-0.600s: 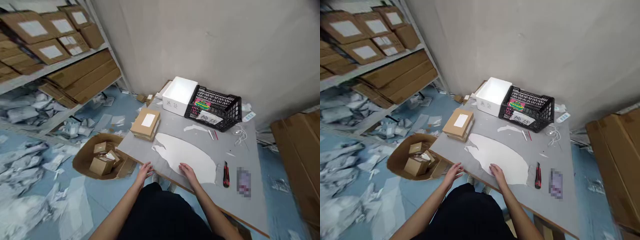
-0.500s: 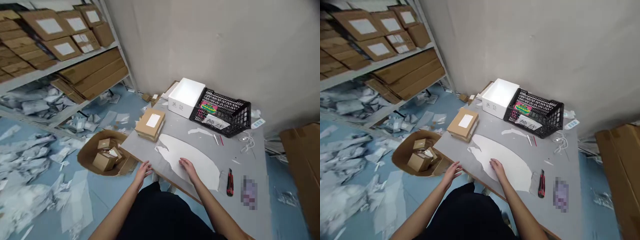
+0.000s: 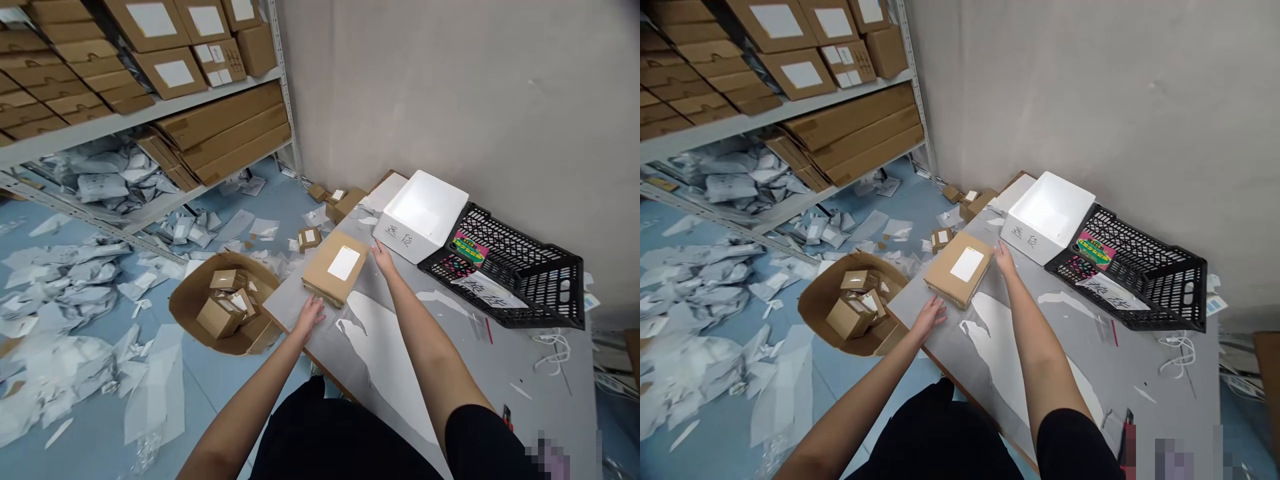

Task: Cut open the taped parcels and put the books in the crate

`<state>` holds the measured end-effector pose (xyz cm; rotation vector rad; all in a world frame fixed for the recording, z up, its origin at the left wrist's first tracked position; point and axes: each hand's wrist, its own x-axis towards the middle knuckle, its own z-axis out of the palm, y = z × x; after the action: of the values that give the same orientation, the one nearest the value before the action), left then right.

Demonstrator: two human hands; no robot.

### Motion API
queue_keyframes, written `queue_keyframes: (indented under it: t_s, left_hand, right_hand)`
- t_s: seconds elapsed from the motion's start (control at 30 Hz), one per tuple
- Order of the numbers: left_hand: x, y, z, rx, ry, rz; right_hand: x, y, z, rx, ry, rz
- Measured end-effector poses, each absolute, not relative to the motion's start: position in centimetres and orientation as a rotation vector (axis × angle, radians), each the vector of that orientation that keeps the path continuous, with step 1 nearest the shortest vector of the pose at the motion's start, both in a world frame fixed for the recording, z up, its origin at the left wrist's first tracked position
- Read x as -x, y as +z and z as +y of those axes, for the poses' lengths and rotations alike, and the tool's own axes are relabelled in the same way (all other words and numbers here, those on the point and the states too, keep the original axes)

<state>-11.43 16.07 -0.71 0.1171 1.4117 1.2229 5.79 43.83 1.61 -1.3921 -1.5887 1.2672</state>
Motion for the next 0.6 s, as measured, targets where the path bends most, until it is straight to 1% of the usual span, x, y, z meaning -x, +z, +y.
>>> queue_keyframes:
  t_s: [0.13,0.33,0.47,0.6]
  left_hand:
    - [12.0,-1.4,18.1,-0.112,1.16,1.362]
    - [12.9,-1.8,18.1,-0.235,1.217,1.39]
    - [14.0,-2.3,17.5,-0.315,1.197,1.46]
    - [16.4,-3.0,16.6,-0.343,1.129,1.561]
  right_hand:
    - [-5.4,-0.5,44.5,1.495,1.286,-1.658]
    - [-7.5,-1.9,41.6,1.568,1.189,-1.659]
    - [-8.8,-2.2,36.7,1.638,1.158,-1.573]
    - [-11.2,-3.0,28.9,1.747,1.148,-1.457]
